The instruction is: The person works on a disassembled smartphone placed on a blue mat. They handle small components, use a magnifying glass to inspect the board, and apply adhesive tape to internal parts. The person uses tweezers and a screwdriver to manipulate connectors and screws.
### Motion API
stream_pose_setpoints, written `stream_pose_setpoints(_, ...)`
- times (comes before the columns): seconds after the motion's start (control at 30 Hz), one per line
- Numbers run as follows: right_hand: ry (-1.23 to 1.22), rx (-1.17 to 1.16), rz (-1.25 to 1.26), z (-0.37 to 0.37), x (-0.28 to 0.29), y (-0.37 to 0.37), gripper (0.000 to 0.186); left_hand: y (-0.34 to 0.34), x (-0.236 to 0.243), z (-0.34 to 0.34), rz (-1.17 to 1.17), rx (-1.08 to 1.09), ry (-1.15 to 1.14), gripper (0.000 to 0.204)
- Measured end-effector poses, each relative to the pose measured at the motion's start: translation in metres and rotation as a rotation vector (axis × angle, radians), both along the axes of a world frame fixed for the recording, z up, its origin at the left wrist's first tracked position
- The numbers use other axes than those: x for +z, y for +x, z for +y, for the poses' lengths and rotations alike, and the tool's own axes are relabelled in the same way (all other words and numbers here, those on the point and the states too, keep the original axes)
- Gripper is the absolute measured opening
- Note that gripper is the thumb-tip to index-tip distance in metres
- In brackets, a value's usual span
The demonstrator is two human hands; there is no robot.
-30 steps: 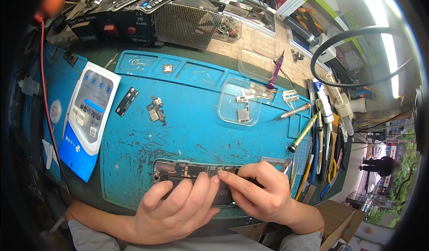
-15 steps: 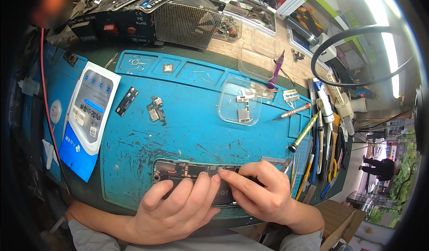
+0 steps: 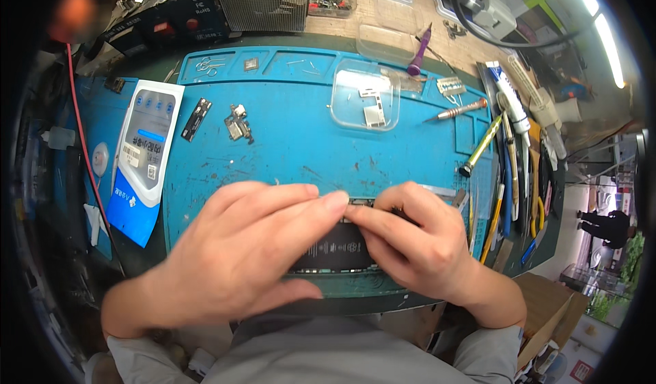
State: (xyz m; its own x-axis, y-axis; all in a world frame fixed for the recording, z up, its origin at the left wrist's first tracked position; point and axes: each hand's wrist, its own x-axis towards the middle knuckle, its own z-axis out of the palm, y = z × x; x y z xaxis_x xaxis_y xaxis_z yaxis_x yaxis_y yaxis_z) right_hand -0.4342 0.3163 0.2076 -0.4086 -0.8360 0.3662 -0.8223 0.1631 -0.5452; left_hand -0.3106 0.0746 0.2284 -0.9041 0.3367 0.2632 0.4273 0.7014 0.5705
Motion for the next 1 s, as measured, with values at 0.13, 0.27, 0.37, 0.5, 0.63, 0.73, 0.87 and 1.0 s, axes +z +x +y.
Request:
stream_pose_setpoints(0.13, -0.048, -0.028, 0.002, 0.0, -0.005, 0.001, 0.036, -0.018, -0.003, -0.013, 0.057, -0.195, -0.111, 0.083)
stream_pose_setpoints(0.27, -0.053, -0.051, -0.026, -0.001, -0.007, 0.005, 0.026, -0.023, -0.008, -0.016, 0.174, -0.276, -0.214, 0.08)
stream_pose_setpoints(0.37, -0.071, -0.047, -0.041, 0.0, -0.008, 0.004, 0.03, -0.025, -0.006, -0.016, 0.19, -0.294, -0.255, 0.084)
stream_pose_setpoints(0.5, -0.083, -0.068, -0.027, 0.001, -0.012, 0.004, 0.025, -0.028, -0.004, -0.015, 0.192, -0.314, -0.271, 0.085)
stream_pose_setpoints(0.63, -0.092, -0.068, -0.037, 0.001, -0.013, 0.005, 0.023, -0.028, 0.001, -0.013, 0.175, -0.323, -0.319, 0.085)
stream_pose_setpoints(0.73, -0.082, -0.064, -0.046, 0.001, -0.012, 0.005, 0.022, -0.027, 0.002, -0.013, 0.171, -0.32, -0.345, 0.084)
stream_pose_setpoints(0.87, -0.07, -0.058, -0.044, 0.003, -0.012, 0.004, 0.026, -0.029, 0.006, -0.012, 0.153, -0.328, -0.39, 0.081)
stream_pose_setpoints(1.0, -0.055, -0.057, -0.08, 0.004, -0.006, 0.004, 0.029, -0.029, 0.006, -0.012, 0.168, -0.326, -0.423, 0.081)
